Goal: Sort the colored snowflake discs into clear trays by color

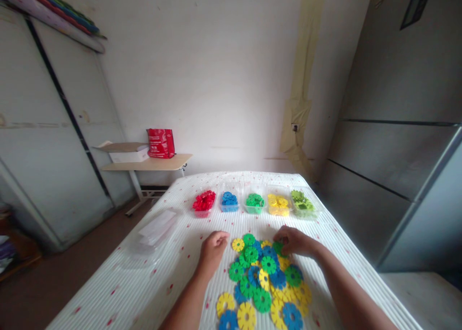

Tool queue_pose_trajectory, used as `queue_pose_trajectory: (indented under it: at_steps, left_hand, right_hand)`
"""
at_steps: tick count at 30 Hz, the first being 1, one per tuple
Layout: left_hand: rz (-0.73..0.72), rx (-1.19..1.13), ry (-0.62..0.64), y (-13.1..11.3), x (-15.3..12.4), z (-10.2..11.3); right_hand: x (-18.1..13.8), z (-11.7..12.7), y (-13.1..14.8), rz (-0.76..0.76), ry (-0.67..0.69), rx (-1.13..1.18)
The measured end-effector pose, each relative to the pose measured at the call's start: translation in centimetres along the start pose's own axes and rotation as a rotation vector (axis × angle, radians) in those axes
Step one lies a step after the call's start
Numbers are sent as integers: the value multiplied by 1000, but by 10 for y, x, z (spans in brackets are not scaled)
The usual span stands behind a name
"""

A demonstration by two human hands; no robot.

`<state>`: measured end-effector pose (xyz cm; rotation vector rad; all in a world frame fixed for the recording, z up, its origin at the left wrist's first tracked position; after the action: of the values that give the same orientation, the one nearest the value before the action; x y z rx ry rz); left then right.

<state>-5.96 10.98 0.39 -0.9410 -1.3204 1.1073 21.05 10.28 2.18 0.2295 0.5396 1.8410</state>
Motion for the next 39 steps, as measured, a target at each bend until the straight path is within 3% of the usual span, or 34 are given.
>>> queue_pose_trajectory:
  at_steps: [19,25,29,34,39]
  left_hand:
    - [-20,-6,-8,3,0,1]
    - [-47,2,2,5,0,-1]
    - [-46,9,8,7,1,-2]
    - [-38,13,2,4,0,-1]
    - [-38,11,9,3,0,-1]
  right_hand:
    - [-2,2,-5,-95,3,-128]
    - [-1,8,-1,-94,-2,-74]
    - [14,31,12,-78,-113,17]
    - [48,68,23,-144,-361,170]
    - [55,61,19,-212,-441,234]
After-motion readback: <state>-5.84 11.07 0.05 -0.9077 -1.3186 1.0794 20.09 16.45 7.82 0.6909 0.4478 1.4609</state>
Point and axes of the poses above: each hand's wrist, its own x-axis towards the middle knuckle, its own z-axis out of the back of the hand, y = z × x, the point moved 8 cm from there along x, towards the middle knuckle, and after that the axes turned 14 degrees about -x, right-handed, at the moved point
